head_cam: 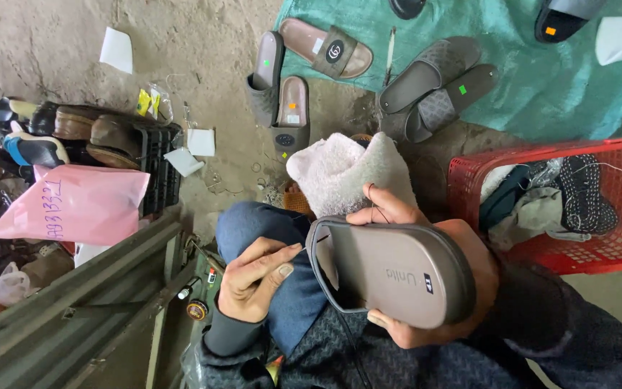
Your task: Hand-stitching the upper component of a sandal to its sole and cleaning the finished product with a cloth.
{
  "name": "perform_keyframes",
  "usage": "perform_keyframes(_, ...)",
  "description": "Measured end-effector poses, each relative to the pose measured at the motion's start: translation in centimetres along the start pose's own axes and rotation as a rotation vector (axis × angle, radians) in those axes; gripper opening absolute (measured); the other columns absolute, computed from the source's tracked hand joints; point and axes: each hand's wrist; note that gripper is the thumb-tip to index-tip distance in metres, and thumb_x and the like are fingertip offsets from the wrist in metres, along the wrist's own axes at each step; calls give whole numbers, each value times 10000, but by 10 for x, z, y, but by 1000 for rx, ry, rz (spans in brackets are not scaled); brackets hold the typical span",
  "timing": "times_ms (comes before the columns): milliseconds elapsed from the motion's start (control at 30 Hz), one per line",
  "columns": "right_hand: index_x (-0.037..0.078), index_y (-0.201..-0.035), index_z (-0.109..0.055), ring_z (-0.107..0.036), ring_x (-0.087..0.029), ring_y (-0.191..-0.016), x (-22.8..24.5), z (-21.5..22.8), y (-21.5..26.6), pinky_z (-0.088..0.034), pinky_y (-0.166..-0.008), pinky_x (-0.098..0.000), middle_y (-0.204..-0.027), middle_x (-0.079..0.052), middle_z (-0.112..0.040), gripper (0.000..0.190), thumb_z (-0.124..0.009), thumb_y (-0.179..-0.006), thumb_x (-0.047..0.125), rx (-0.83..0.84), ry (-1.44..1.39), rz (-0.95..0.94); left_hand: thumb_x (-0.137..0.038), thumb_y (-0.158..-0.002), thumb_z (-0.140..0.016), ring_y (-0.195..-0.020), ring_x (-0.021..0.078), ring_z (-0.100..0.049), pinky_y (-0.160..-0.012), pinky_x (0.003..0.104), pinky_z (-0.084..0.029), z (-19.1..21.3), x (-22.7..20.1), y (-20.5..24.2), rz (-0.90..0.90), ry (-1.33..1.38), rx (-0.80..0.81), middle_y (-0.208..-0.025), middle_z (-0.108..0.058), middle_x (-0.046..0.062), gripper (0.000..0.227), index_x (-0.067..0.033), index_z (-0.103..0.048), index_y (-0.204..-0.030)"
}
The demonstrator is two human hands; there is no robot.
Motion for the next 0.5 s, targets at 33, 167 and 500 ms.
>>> perform_keyframes(33, 32, -1545, -331, -799, -100, -1036, 0, 1, 0, -586, -900, -223, -1372, 2, -705, 1168, -846, -539, 325, 22, 57, -23, -70, -1024, -611, -817, 199, -661, -714, 267, -547, -1, 0, -2, 16, 5, -4, -1061, -691, 155, 274, -4, -676, -1281)
perform_keyframes(167, 51, -1552, -303, -805, -99, -1030, -4, 2, 2, -591, -897, -213, -1373, 48, -697, 1151, -821, -568, 350, 26, 164, 50, -75, -1033, -605, -814, 192, -635, -728, 268, -543, -1, 4, -4, 24, 44, -9, -1067, -684, 155, 276, -6, -668, -1293)
perform_keyframes(500, 15, -1499, -285, -770, -153, -1044, -8, -2, 6, -600, -682, -307, -1460, 42, -573, 1164, -822, -558, 438, 90, 425, 215, -77, -1031, -592, -918, 223, -683, -817, 303, -560, 2, -1, -10, 105, 75, 26, -1108, -699, 154, 280, 8, -675, -1284)
Point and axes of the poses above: each hand's wrist, its own y-axis away from the middle knuckle, its own z-axis out of the back of the hand, x = y × z
